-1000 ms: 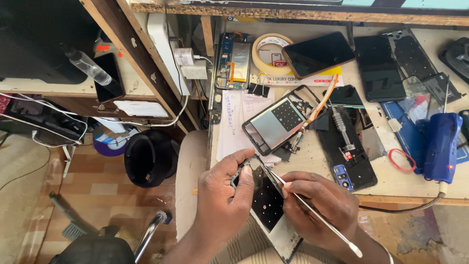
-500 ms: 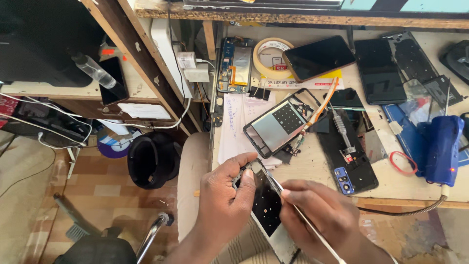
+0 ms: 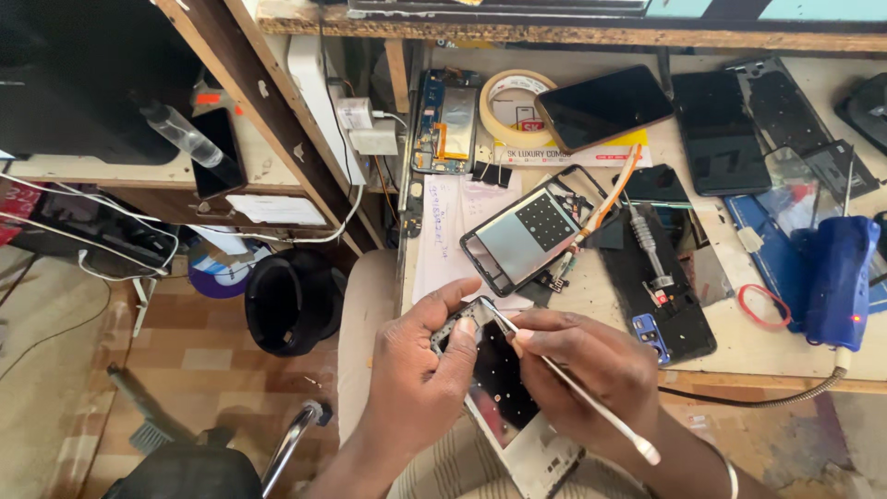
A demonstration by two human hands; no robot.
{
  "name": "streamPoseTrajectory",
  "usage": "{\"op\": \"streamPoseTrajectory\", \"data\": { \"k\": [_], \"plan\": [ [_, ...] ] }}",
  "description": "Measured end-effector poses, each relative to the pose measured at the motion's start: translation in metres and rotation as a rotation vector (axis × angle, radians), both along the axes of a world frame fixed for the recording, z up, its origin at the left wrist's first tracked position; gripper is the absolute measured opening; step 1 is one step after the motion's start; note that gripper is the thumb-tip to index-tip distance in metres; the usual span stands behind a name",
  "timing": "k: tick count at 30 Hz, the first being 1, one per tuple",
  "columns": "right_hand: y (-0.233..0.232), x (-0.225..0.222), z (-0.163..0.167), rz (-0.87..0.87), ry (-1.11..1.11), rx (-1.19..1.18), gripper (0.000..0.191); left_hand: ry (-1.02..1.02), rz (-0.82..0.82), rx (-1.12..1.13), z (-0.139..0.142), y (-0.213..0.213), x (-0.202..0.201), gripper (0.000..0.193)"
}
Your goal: The person sits at a cluttered repair workbench and uses a metal spudger to pry and scrape the frame of a disassembled smartphone, working around its edges while holding the phone steady. They briefly reach to a side bench for a tool and continue prying the phone frame.
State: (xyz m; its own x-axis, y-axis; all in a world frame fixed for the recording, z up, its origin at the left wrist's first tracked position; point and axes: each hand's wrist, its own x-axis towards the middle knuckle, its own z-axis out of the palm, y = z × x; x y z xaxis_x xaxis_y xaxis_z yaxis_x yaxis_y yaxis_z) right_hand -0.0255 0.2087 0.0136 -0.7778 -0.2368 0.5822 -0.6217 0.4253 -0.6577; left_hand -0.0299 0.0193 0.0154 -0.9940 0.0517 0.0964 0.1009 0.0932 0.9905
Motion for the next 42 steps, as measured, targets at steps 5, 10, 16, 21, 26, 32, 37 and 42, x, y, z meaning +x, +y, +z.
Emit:
{"op": "streamPoseTrajectory", "data": {
  "k": [5,10,16,21,26,32,37,42],
  "plan": [
    [0.0043,-0.0031,-0.0040,0.061,-0.005,-0.034,0.016,-0.003,-0.026,0.034,-0.0066,-0.0006,-0.0009,0.037],
    [0.0000,0.0003,-0.0055,-0.028,0.004,-0.063,0.016,0.017,-0.003,0.057,-0.0069,0.0005,0.0011,0.038],
    [0.0008,-0.0005,-0.0006,0.005,0.026,-0.022,0.019,0.099,0.014,-0.030,-0.0042,0.0007,0.0011,0.035],
    [-0.0008,-0.0004,0.0008,0.084,0.057,-0.007,0.020,0.022,0.009,-0.022,-0.0051,0.0012,0.0021,0.034],
    [-0.0004,0.0005,0.0009,0.003,0.027,-0.019,0.018,-0.185,-0.065,0.192,-0.0053,0.0003,0.0035,0.034],
    [-0.0007,-0.0003,-0.0027,-0.011,0.000,-0.047,0.016,0.049,0.007,-0.038,-0.0040,-0.0002,0.0023,0.033],
    [-0.0006,-0.0006,-0.0062,0.005,0.003,-0.068,0.017,0.128,0.011,-0.030,-0.0045,0.0005,0.0015,0.035],
    [-0.0019,-0.0020,-0.0038,0.077,0.053,-0.056,0.018,0.110,0.018,-0.048,-0.0038,0.0002,0.0012,0.036]
  ]
}}
